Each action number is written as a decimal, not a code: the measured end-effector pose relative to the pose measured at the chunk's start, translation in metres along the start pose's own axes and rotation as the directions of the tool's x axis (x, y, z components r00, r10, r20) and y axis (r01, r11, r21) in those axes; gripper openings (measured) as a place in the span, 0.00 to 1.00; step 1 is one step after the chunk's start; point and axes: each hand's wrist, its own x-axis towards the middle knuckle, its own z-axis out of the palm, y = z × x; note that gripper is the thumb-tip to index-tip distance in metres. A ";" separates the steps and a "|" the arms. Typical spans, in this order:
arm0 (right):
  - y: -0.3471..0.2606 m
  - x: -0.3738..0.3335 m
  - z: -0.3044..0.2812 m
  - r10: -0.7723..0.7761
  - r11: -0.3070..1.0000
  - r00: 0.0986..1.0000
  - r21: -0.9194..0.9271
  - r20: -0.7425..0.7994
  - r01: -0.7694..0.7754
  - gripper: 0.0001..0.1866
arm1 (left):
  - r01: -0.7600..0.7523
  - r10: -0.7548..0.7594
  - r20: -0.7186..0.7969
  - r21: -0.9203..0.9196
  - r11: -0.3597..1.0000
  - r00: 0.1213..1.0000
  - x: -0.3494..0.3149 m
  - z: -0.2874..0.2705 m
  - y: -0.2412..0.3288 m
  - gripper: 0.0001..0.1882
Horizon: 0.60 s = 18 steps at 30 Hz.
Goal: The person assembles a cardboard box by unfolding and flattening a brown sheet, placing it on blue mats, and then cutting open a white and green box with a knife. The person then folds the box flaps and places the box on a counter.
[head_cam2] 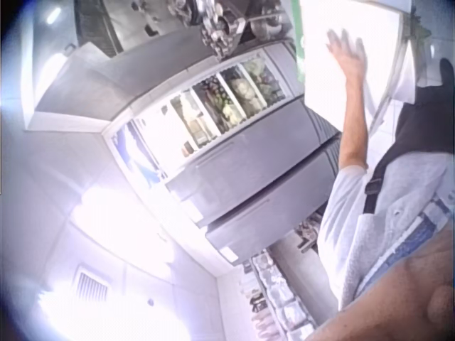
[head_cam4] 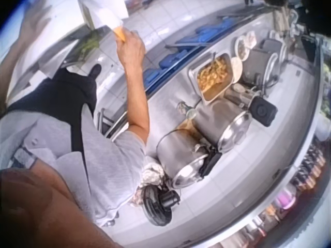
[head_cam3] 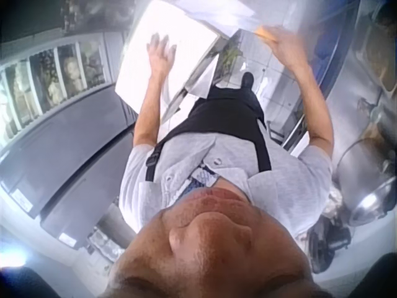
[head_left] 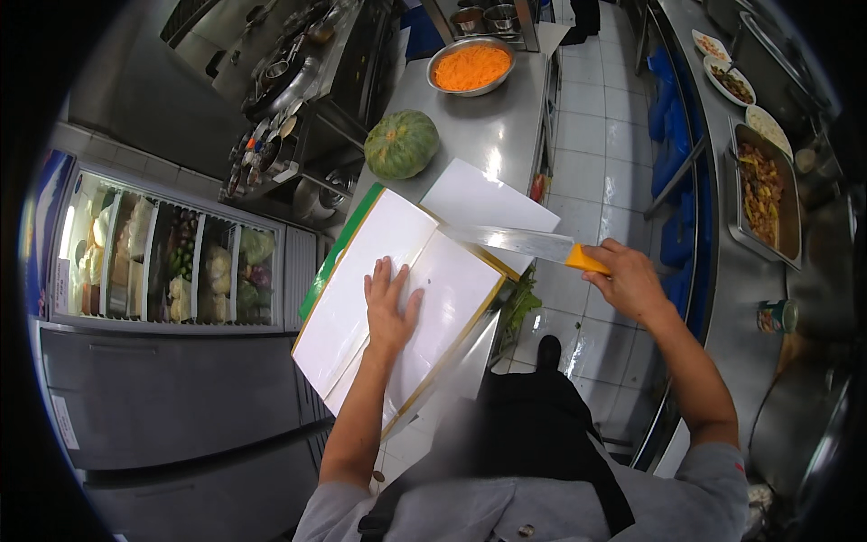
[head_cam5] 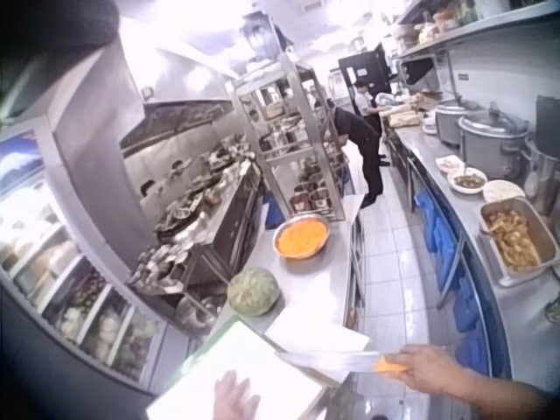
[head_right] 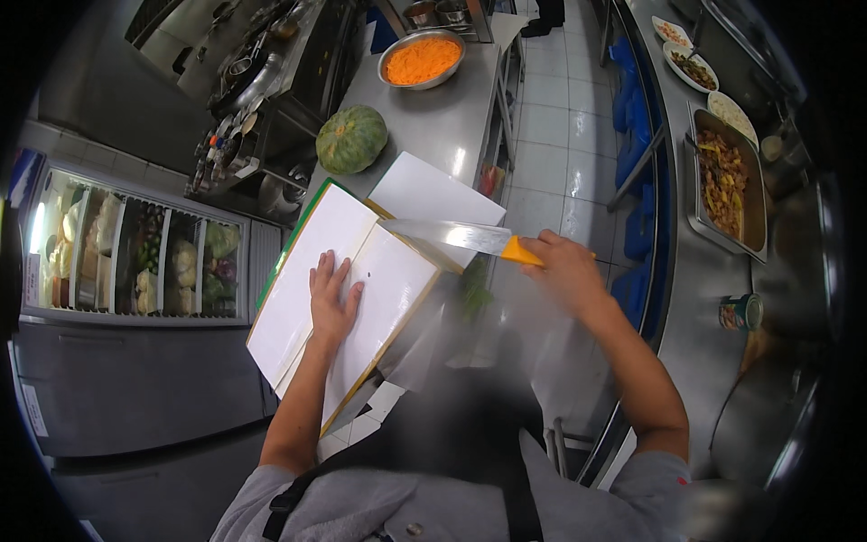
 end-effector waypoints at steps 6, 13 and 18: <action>-0.007 0.006 0.038 -0.039 0.998 0.992 0.049 -0.117 0.045 0.23 | -0.032 0.031 -0.024 -0.033 0.999 0.999 -0.009 0.012 -0.012 0.25; -0.018 0.017 0.042 -0.043 0.990 0.991 0.129 -0.128 0.059 0.19 | -0.055 0.050 -0.056 -0.097 0.994 0.997 -0.010 0.011 -0.006 0.23; -0.018 0.018 0.046 -0.061 0.989 0.990 0.127 -0.124 0.077 0.19 | -0.065 0.063 -0.080 -0.016 0.998 0.995 -0.014 0.005 -0.003 0.20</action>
